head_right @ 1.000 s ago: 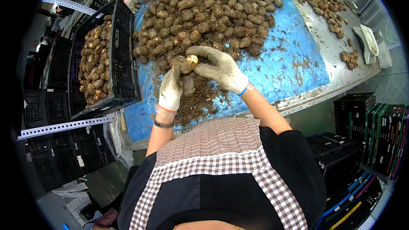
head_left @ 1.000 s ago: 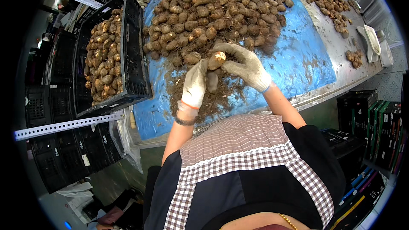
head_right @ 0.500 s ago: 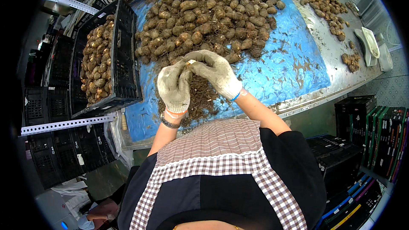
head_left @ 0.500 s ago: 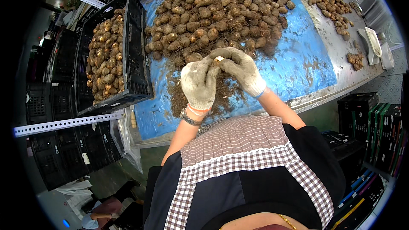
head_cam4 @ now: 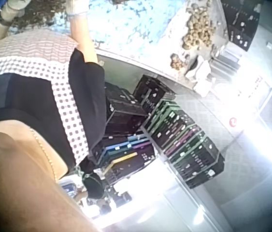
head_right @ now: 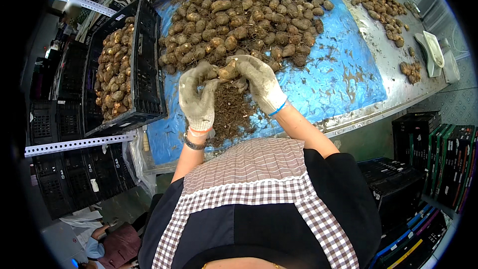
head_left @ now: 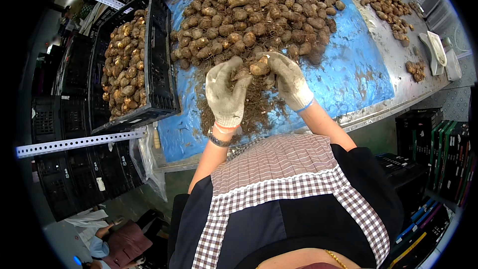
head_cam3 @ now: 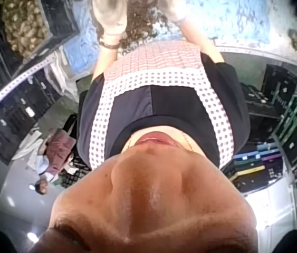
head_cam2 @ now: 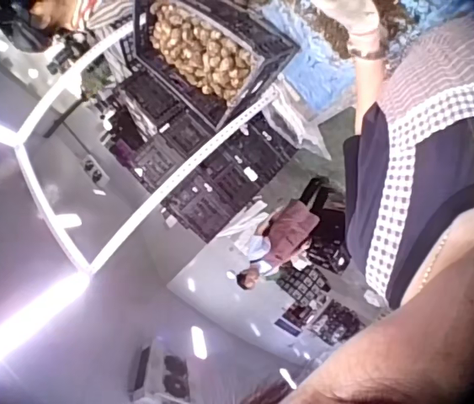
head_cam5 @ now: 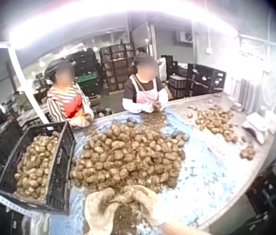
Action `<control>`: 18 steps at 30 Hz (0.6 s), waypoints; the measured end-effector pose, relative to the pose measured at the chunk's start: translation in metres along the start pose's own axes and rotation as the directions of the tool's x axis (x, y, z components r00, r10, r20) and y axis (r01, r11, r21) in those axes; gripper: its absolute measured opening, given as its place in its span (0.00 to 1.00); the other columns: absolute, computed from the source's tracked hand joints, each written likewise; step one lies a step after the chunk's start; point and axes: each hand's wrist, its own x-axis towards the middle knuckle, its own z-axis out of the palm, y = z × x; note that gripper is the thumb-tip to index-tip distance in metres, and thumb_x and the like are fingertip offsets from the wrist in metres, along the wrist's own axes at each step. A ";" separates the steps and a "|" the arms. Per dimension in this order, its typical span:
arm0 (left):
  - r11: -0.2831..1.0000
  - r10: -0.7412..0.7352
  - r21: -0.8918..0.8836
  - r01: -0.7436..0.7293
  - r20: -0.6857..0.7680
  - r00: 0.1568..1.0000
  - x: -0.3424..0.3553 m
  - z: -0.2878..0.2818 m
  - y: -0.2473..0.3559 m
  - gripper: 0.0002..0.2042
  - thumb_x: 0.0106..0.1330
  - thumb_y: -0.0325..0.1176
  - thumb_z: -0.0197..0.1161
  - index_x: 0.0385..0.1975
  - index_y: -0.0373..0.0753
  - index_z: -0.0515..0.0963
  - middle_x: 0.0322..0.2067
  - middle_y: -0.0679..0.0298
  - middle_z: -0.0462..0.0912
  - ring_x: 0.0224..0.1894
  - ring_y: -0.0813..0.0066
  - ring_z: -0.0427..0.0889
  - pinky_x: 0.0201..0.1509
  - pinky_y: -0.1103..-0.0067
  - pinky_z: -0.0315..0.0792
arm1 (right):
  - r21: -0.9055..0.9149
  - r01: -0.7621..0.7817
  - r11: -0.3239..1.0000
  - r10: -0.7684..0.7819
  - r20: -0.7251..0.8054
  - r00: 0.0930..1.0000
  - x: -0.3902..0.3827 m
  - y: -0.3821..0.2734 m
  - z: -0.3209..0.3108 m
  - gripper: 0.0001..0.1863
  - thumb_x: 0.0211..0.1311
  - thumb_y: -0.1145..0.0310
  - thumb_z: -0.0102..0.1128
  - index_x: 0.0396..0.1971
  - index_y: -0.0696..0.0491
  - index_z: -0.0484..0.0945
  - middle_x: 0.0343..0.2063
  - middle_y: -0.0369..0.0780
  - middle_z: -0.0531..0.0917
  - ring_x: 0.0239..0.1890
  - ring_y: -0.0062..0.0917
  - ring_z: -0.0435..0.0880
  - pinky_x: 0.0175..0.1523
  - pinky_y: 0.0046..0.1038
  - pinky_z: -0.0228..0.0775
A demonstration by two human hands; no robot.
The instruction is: The person sorts through a pile of brown root vegetables on a table using gloved hands, picking them up to remove debris and placing them into a black crate.
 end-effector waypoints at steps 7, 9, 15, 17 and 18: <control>0.999 0.044 -0.013 -0.043 0.124 0.991 0.004 0.006 0.006 0.20 0.47 0.22 0.76 0.44 0.37 0.84 0.44 0.58 0.83 0.44 0.62 0.82 0.47 0.70 0.78 | -0.032 -0.059 0.998 0.056 -0.090 0.994 -0.005 0.006 0.010 0.16 0.71 0.63 0.60 0.52 0.57 0.78 0.38 0.34 0.83 0.35 0.14 0.79 0.36 0.19 0.72; 0.978 0.183 0.082 -0.193 0.119 0.976 0.002 0.006 0.005 0.19 0.52 0.18 0.74 0.46 0.34 0.83 0.46 0.56 0.81 0.42 0.65 0.84 0.44 0.75 0.81 | -0.044 -0.070 0.997 0.066 -0.105 0.992 -0.006 0.006 0.011 0.16 0.72 0.62 0.59 0.52 0.57 0.78 0.38 0.34 0.83 0.34 0.14 0.79 0.35 0.19 0.72; 0.990 -0.138 -0.037 0.139 0.032 0.990 0.000 0.009 -0.002 0.14 0.52 0.25 0.77 0.38 0.37 0.83 0.44 0.59 0.83 0.45 0.66 0.82 0.49 0.73 0.79 | 0.130 -0.179 0.975 0.190 -0.075 0.979 -0.005 0.009 0.002 0.18 0.73 0.59 0.57 0.50 0.58 0.79 0.38 0.36 0.85 0.29 0.15 0.80 0.30 0.19 0.71; 0.984 -0.176 -0.035 0.177 0.035 0.984 0.001 0.011 -0.003 0.18 0.49 0.29 0.79 0.42 0.39 0.84 0.43 0.60 0.83 0.44 0.64 0.82 0.47 0.72 0.77 | 0.158 -0.169 0.973 0.183 -0.080 0.980 -0.003 0.013 0.000 0.18 0.74 0.57 0.57 0.50 0.57 0.79 0.38 0.37 0.86 0.27 0.15 0.80 0.28 0.19 0.71; 0.982 -0.173 -0.075 0.176 0.048 0.984 0.001 0.012 -0.004 0.20 0.49 0.29 0.79 0.43 0.38 0.83 0.44 0.59 0.83 0.45 0.63 0.82 0.47 0.71 0.78 | 0.149 -0.159 0.976 0.175 -0.098 0.980 -0.002 0.015 0.000 0.19 0.74 0.57 0.56 0.50 0.57 0.79 0.38 0.37 0.86 0.26 0.15 0.80 0.27 0.19 0.71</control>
